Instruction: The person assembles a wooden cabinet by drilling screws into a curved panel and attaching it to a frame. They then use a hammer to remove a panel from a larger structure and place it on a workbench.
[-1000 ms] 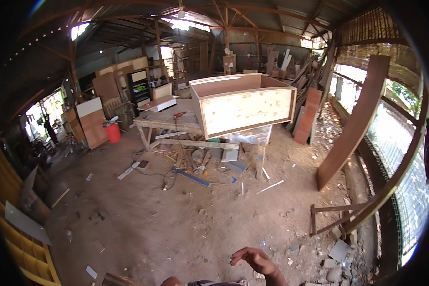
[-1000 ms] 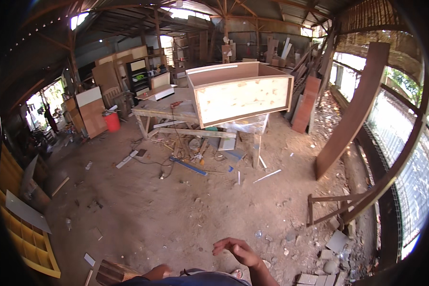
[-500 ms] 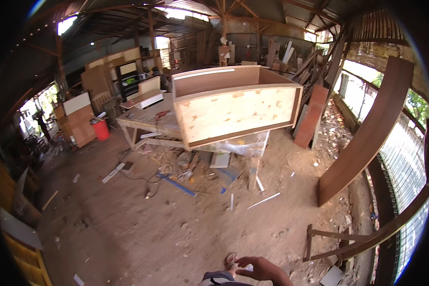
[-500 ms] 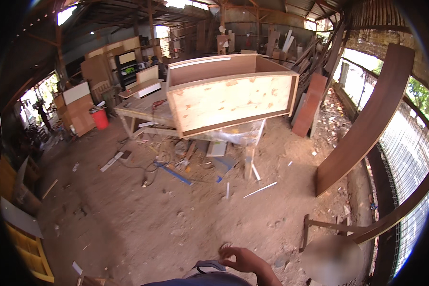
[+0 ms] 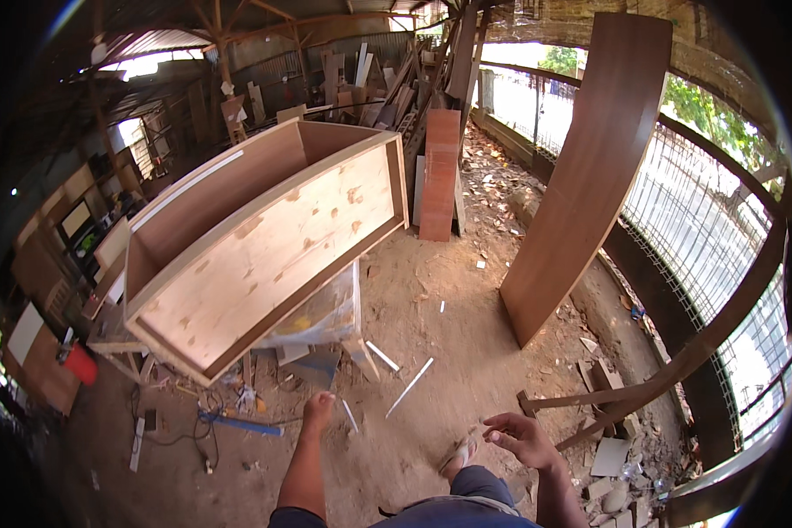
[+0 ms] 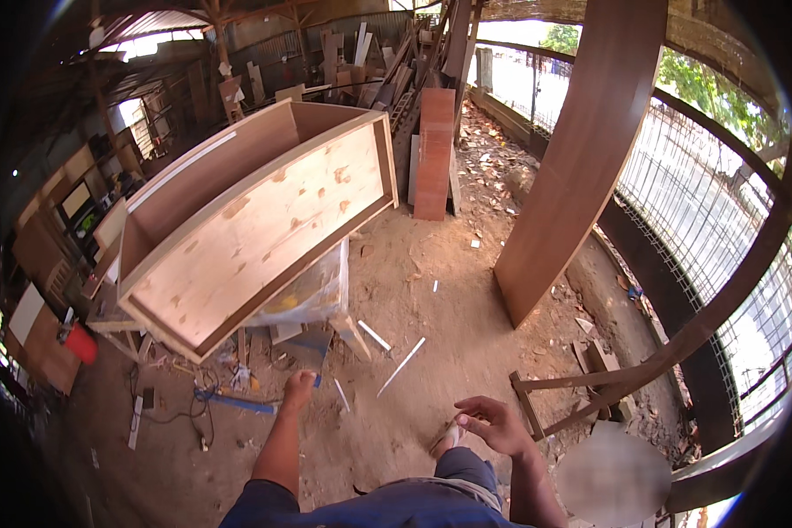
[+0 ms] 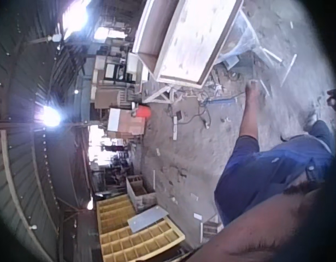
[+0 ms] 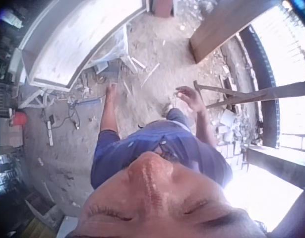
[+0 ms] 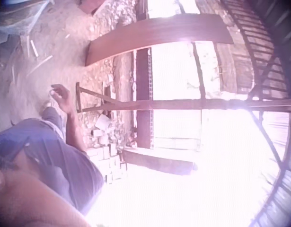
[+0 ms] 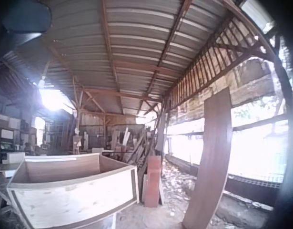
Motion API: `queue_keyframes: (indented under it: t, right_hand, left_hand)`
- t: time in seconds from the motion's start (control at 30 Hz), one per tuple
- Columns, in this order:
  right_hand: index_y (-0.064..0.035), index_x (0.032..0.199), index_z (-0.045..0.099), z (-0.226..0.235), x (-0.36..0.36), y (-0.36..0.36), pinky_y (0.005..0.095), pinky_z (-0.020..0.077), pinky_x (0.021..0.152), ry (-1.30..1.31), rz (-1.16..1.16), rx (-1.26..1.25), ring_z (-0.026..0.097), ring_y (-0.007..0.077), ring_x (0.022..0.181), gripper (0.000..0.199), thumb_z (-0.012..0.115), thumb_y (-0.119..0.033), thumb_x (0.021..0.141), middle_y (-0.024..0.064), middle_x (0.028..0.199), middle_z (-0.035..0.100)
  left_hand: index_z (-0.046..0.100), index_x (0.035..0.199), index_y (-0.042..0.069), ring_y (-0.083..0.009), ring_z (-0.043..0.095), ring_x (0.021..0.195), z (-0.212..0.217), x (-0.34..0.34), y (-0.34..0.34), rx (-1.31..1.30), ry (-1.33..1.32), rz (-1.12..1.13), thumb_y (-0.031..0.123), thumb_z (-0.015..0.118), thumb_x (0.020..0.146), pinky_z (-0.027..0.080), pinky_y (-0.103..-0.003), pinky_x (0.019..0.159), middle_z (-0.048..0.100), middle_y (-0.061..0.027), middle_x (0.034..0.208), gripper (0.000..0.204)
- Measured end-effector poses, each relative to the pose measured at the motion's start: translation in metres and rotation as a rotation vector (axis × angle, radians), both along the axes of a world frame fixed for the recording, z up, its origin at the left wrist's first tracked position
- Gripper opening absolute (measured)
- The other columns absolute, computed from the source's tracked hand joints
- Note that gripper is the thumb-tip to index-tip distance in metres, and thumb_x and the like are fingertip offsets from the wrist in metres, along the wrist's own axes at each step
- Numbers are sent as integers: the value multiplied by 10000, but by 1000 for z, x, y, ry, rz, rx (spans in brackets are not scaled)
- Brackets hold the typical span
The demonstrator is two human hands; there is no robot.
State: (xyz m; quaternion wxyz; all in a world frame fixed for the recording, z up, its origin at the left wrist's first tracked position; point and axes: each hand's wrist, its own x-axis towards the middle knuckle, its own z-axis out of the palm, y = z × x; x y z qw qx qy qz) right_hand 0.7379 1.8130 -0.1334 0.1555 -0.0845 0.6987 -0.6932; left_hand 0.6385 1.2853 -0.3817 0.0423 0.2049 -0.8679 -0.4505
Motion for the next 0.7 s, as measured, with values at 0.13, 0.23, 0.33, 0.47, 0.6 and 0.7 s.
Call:
queue_keyframes:
  t: [0.13,0.23,0.33,0.47,0.6,0.7]
  right_hand:
    - [0,1139,755,-43,-111,23,294,562,824,-38,72,112,710,131,897,275,740,-239,1004,64,968,774]
    - [-13,1113,773,-53,-208,27,322,572,840,107,339,349,718,143,909,255,754,-237,992,81,967,789]
    - [-38,1135,774,-52,-303,23,332,575,830,113,402,329,730,174,907,344,745,-350,993,92,978,791]
    - [-27,1198,743,-24,-423,2,350,577,859,79,476,322,731,183,957,395,731,-371,1004,102,1014,784]
    - [-36,1221,734,-15,-531,-1,357,563,937,71,441,267,722,205,1030,416,732,-388,1000,128,1099,768]
    - [-39,1219,734,-15,-601,-6,359,564,936,74,436,263,723,209,1043,413,733,-388,999,126,1089,769]
  left_hand:
    - [769,1058,61,-173,712,948,22,-95,72,97,-62,-193,411,757,919,551,-343,863,765,-55,987,377]
    - [779,1146,77,-138,688,948,5,-125,138,363,-242,-635,434,749,967,543,-322,896,771,-28,1023,401]
    - [782,1171,70,-143,684,1021,54,-175,245,326,-445,-1160,424,731,987,527,-328,939,779,-57,1058,403]
    - [759,1175,34,-143,698,969,67,-247,317,413,-581,-1387,278,703,988,540,-333,897,789,-76,1044,313]
    - [746,1173,14,-160,704,954,73,-345,340,490,-526,-1588,270,716,974,549,-336,875,789,-82,1050,325]
    - [739,1154,-2,-164,700,941,38,-417,353,419,-555,-1614,252,712,967,547,-335,858,787,-85,1059,316]
